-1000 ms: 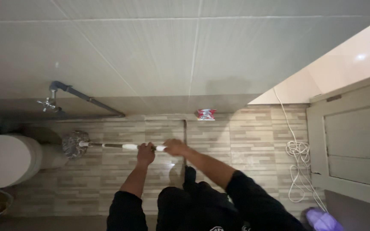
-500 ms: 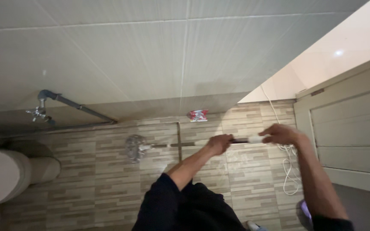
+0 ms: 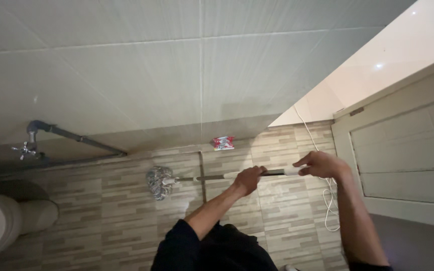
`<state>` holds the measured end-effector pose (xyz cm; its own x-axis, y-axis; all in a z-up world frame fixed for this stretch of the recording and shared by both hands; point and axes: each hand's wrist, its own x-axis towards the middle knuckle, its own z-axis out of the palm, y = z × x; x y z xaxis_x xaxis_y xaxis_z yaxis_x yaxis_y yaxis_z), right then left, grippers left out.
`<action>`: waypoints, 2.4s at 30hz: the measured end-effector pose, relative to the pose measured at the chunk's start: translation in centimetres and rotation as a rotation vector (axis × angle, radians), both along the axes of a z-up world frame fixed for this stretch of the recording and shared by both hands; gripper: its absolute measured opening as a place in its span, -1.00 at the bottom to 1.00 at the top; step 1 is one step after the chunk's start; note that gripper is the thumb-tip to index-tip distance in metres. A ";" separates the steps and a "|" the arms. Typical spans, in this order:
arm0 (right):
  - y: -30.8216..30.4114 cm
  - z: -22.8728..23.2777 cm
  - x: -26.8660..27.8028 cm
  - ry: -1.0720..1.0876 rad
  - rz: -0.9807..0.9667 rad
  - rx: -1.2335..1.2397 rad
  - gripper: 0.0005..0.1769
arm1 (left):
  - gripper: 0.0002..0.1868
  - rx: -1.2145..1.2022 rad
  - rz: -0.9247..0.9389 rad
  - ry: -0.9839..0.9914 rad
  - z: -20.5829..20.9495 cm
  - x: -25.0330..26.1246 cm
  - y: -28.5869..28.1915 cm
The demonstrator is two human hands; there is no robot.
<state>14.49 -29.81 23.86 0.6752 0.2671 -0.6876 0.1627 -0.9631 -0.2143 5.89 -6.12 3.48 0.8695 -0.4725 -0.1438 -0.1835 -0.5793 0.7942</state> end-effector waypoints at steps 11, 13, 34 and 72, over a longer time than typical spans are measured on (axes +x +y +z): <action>5.8 -15.2 -0.1 0.051 0.155 0.170 -0.49 | -0.60 0.086 0.140 -0.086 -6.5 -2.0 9.1; 8.6 -17.1 -0.9 -0.045 0.187 0.353 -0.48 | -0.62 0.091 0.225 -0.065 -7.1 -2.7 11.7; 16.1 -28.0 -8.4 -0.009 0.242 0.452 -0.52 | -0.65 0.523 0.265 0.277 -7.1 -7.0 15.4; 8.4 -21.5 -8.9 0.098 0.157 0.369 -0.47 | -0.67 0.358 0.086 0.285 -7.9 -6.9 10.5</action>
